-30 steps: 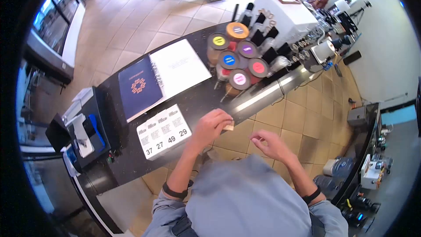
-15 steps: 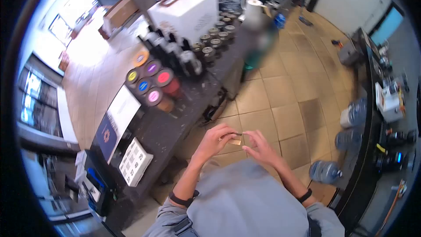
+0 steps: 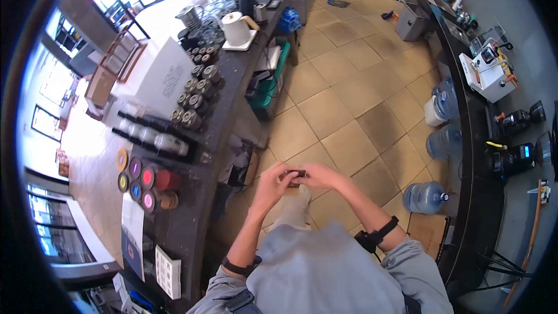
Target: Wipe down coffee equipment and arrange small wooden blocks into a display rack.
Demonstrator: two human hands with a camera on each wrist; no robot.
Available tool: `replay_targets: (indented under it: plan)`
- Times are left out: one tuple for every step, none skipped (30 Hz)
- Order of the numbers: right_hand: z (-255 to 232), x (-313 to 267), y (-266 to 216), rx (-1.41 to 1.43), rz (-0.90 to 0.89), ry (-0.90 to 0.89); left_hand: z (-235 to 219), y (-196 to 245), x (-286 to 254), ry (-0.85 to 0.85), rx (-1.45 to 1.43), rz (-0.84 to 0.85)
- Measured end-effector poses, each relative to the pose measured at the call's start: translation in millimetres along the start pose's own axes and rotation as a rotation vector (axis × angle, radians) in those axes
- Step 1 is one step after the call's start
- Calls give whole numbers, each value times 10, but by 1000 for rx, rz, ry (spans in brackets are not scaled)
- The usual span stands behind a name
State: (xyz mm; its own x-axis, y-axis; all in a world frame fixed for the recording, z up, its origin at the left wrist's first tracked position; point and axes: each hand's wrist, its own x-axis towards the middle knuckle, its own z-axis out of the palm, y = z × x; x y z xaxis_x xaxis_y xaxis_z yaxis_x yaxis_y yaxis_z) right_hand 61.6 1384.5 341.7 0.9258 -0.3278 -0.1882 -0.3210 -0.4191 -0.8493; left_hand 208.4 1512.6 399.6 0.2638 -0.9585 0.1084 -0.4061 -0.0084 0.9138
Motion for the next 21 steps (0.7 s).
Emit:
replay_targets:
  plan:
    - [-156, 114, 60, -50, -6, 7, 41, -62, 178, 16, 10, -1]
    - [-321, 213, 120, -102, -11, 10, 80, -111, 369, 35, 18, -3]
    - [-468, 304, 198, -105, -2, 17, 102, -149, 570, 23, 30, -27]
    - [-623, 390, 276, -163, 52, 8, 134, -198, 782, 16, 20, -23]
    - [-795, 468, 352, -219, 108, -3, 173, -255, 1009, -15, 4, -33]
    - [-964, 559, 483, -222, 122, 0, 223, -304, 1244, -47, -10, -43]
    - [-1099, 650, 643, -196, 170, -16, 274, -341, 1462, -60, -20, -44]
    - [-1249, 743, 800, -171, 214, -32, 330, -373, 1699, -92, -23, -42]
    - [-1408, 814, 893, -170, 227, -27, 387, -388, 1927, -124, -26, -39]
    - [-1576, 914, 986, -171, 264, -68, 428, -402, 2161, -132, -28, -30]
    - [-1738, 1012, 1081, -166, 300, -107, 466, -410, 2379, -166, 9, -15]
    - [-1939, 1093, 1164, -162, 305, -94, 508, -377, 2605, -199, 46, 1]
    - [-2084, 1126, 1240, -113, 259, -14, 540, -342, 2791, -218, 48, -3]
    - [-2224, 1165, 1314, -69, 210, 68, 563, -303, 3018, -242, 28, 6]
    - [-2374, 1163, 1287, -56, 214, 78, 586, -251, 3222, -265, 7, 14]
    - [-2597, 1154, 1183, -76, 205, 138, 621, -228, 3430, -273, 14, 21]
    - [-2810, 1159, 1153, -97, 197, 196, 668, -206, 3639, -297, 33, 42]
    - [-2978, 1179, 1233, -95, 195, 206, 726, -195, 3846, -321, 53, 63]
    - [-3114, 1180, 1327, -74, 186, 252, 806, -222, 4035, -326, 59, 65]
    - [-3250, 1193, 1443, -51, 175, 296, 899, -281, 4230, -342, 38, 95]
    - [-3401, 1213, 1583, -45, 167, 301, 980, -313, 4432, -356, 20, 126]
